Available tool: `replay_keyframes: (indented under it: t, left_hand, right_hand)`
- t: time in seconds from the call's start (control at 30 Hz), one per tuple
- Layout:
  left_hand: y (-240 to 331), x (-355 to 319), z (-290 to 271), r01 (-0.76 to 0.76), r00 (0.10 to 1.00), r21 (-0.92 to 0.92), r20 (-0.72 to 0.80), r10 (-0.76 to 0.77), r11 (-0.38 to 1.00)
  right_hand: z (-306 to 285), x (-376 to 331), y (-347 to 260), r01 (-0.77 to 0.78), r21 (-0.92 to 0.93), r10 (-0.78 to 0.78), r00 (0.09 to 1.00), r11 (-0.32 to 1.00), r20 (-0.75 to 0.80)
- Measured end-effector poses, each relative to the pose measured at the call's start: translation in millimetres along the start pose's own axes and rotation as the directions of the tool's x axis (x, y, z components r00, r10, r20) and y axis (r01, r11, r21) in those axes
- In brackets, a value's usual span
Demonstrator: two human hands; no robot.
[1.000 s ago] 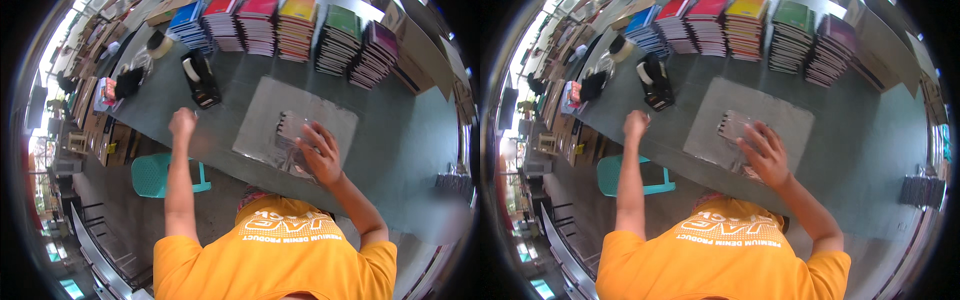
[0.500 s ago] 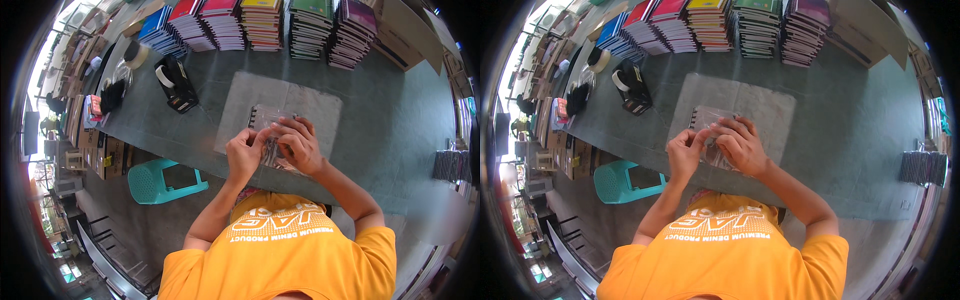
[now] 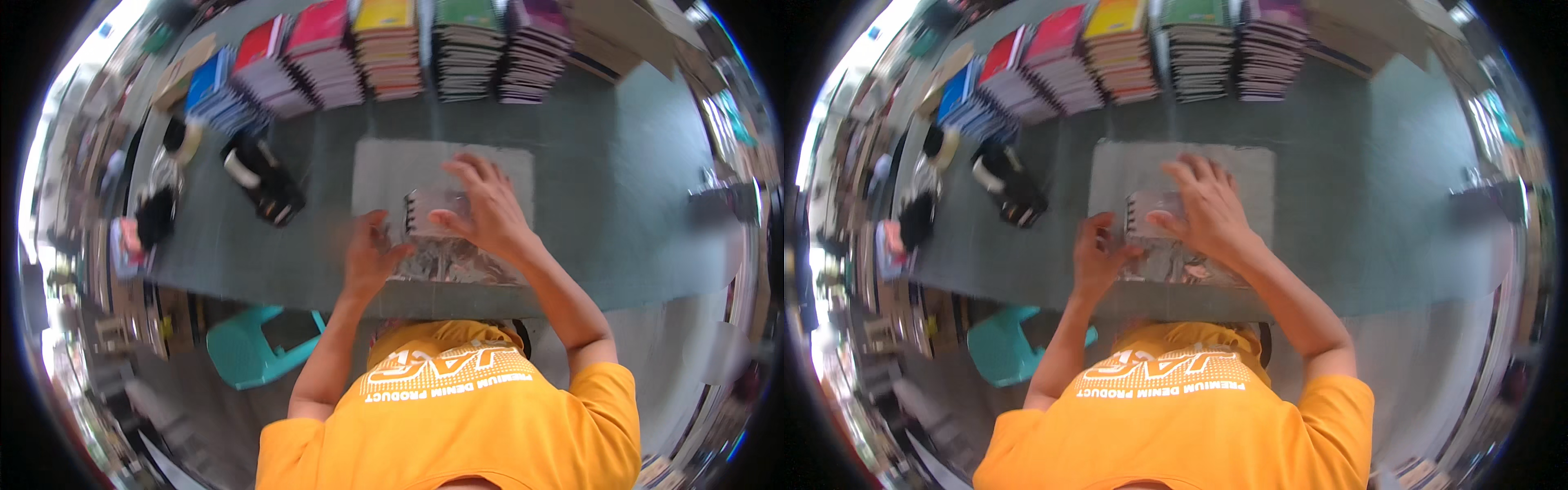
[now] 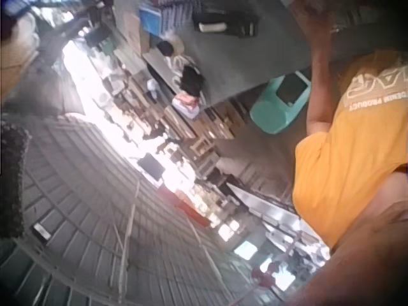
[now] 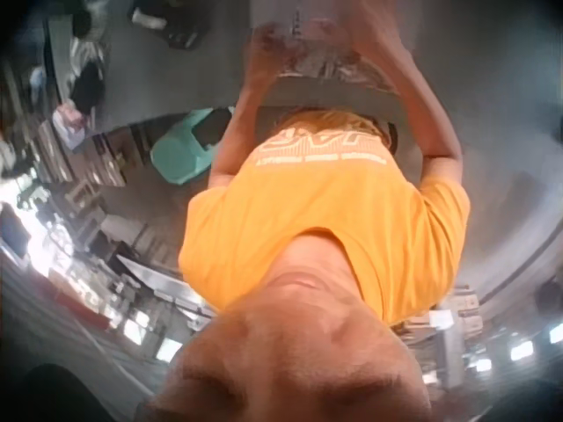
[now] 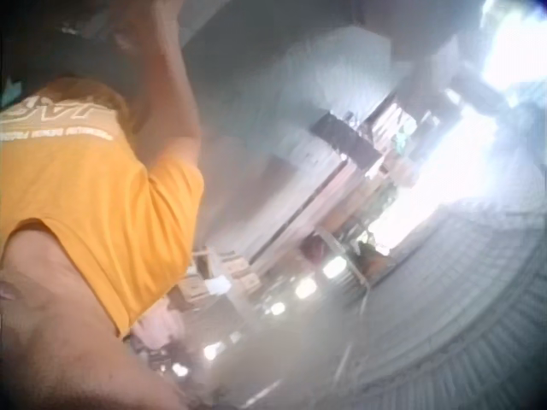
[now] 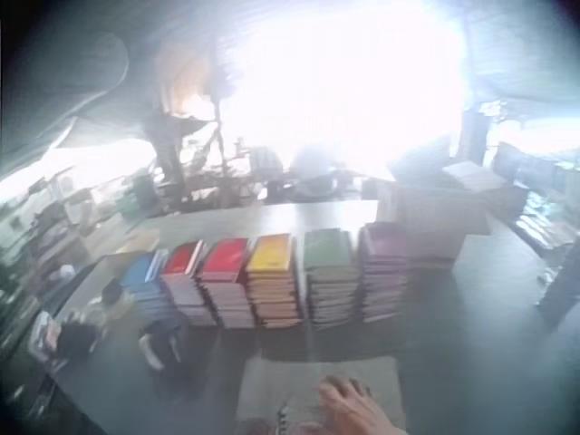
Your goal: The person selects colored notebooks from stacks on a table, places them into a clear plastic bag, and seals the bag with tape from a dispenser.
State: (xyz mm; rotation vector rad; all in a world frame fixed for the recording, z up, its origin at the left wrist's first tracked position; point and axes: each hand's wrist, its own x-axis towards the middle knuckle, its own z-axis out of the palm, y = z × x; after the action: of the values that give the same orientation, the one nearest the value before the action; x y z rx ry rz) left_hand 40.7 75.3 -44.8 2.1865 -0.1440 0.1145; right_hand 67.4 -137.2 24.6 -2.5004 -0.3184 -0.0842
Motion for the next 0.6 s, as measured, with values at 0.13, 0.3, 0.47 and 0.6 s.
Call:
replay_keyframes:
  t: [0.13, 0.3, 0.47, 0.6]
  left_hand:
    - [4, 36, -7, -0.234, 0.951, -0.126, 0.178, 0.254, 0.964]
    - [98, 33, 46, -0.515, 0.782, -0.244, 0.259, 0.567, 0.822]
    - [163, -18, 129, -0.506, 0.337, -0.669, 0.428, 0.839, 0.544]
    - [160, -46, 191, -0.508, 0.136, -0.671, 0.556, 0.820, 0.540]
  right_hand:
    - [-3, -3, -2, -0.332, 0.147, 0.272, 0.906, 0.932, 0.325]
    - [-50, -64, 45, -0.468, 0.546, 0.442, 0.877, 0.694, 0.190]
    - [-96, -181, 116, -0.576, 0.137, 0.590, 0.762, 0.806, -0.268]
    - [-92, -222, 167, -0.735, -0.316, 0.641, 0.678, 0.601, -0.359]
